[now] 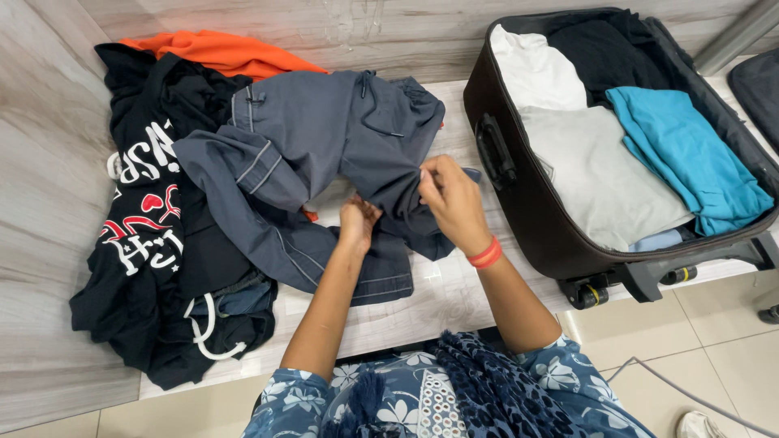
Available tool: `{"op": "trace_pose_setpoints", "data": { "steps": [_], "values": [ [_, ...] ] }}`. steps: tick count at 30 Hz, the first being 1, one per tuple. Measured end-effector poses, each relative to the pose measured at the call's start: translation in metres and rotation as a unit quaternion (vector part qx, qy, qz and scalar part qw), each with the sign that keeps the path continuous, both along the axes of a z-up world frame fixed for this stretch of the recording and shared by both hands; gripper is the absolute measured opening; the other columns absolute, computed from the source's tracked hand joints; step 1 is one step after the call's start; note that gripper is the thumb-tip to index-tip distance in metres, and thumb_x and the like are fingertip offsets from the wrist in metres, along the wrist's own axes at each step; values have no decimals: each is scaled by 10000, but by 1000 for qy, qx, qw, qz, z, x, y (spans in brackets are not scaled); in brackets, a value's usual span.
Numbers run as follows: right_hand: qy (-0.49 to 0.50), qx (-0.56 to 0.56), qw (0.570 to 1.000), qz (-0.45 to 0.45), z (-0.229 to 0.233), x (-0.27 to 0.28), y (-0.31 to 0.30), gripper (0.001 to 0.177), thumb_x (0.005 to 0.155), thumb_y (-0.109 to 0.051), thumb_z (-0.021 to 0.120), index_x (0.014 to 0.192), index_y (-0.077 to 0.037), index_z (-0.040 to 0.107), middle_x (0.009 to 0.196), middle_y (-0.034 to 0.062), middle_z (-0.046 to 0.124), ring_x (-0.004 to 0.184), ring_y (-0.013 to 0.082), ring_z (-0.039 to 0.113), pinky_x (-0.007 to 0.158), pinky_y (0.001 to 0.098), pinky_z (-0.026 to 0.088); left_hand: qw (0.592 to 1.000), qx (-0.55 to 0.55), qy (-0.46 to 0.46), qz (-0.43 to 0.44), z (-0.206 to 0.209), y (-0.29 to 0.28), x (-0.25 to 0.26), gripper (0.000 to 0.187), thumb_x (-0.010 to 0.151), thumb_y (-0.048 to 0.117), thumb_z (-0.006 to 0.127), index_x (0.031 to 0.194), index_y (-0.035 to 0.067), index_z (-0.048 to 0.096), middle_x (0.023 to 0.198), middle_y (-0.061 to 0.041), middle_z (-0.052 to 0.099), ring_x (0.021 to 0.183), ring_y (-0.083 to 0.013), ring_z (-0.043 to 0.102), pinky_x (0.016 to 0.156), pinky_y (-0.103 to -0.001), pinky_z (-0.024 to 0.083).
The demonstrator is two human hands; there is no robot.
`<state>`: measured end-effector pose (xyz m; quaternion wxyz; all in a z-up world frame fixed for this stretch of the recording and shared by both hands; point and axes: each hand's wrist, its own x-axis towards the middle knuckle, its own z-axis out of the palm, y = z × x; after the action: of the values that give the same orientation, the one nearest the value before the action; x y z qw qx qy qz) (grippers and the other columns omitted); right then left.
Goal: The person folds several garments by hand on a tiled floor next to an open suitcase. They handle an orange hoodie, a black graphic t-shirt, dark gray pants, a teal button-up shirt, a black sweater, and a white button-up shirt, folding each item and placing it into the suitcase.
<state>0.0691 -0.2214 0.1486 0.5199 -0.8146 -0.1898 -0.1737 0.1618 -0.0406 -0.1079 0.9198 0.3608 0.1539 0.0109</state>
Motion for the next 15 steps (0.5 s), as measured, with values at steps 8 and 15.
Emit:
{"op": "trace_pose_setpoints", "data": {
  "steps": [8,15],
  "values": [
    [89,371,910,162,26,28,-18,183,1129,-189,460,1114,-16,520,1031,117,671,870,197,726,771,379,648,987,-119,-93,61,61,59,24,518,1056,315,447,1444,-25,469,1465,-227,552,1340,-364,583,1095,-497,510],
    [94,442,867,210,44,62,1,161,1107,-181,514,1134,-28,556,1090,118,701,1035,226,713,990,390,580,975,54,-116,-184,87,-32,-57,801,1001,580,414,1611,96,227,1655,-86,304,1476,-242,335,1200,-420,268]
  ]
}}
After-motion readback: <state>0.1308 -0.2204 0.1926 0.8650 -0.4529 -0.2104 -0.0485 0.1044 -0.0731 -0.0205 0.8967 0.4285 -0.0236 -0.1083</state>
